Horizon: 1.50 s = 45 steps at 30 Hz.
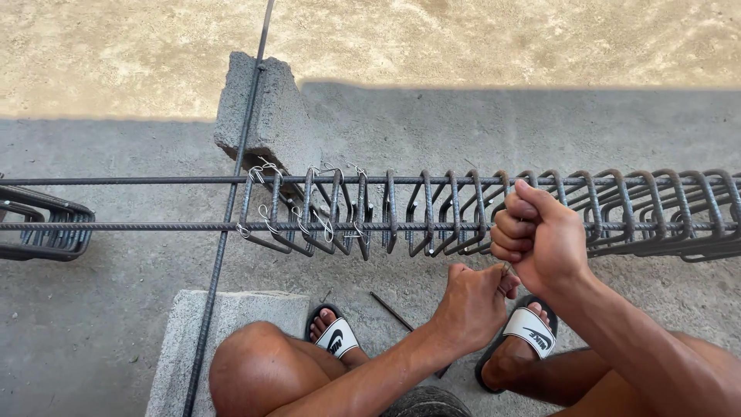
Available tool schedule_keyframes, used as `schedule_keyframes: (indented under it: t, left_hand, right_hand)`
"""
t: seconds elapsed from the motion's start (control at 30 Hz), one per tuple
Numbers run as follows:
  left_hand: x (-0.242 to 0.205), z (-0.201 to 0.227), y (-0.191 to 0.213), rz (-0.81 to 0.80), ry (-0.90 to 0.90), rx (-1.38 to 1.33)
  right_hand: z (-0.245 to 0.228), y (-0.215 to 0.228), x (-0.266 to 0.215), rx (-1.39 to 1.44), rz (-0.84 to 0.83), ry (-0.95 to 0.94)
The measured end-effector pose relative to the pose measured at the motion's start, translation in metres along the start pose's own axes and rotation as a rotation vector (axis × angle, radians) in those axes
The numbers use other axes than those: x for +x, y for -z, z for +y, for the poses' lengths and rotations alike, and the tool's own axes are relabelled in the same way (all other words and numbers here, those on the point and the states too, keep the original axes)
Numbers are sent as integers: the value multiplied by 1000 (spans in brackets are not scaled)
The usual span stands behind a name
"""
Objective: Tying rebar intersections with wire using a manual hook tool
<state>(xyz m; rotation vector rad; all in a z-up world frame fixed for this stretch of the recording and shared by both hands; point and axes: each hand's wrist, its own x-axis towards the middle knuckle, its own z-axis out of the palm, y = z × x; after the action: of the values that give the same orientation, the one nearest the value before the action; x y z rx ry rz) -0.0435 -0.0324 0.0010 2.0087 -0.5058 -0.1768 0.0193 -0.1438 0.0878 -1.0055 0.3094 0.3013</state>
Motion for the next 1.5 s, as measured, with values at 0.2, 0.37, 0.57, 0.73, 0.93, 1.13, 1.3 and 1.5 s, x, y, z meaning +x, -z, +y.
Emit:
schedule_keyframes:
  t: [0.2,0.37,0.57,0.73,0.93,1.13,1.3,1.5]
  left_hand:
    - [14,1,17,108,-28,-102]
    - [30,-12,34,29,57,-64]
    - [30,-6,17,68,-84,147]
    - [38,-12,11,92,-82,135]
    - [46,4,58,-13,136,-134]
    - [53,1,82,-58,288,-537]
    - [64,-12,87,56,319,-590]
    - [98,-20,98,-15,289,-935]
  right_hand:
    - [-3,-3,7,30,29,68]
    - [-23,-7,15,-62,-138,84]
    - [-23,-7,5,-9,68,193]
    - [-18,3,18,125,120,255]
    - [-18,5,31,-90,-94,201]
    - [-15,-13,18,-845,-174,319]
    - [-12,-13,21,-1623,-103,963]
    - [-6,-21,22,-1711,-121,1182]
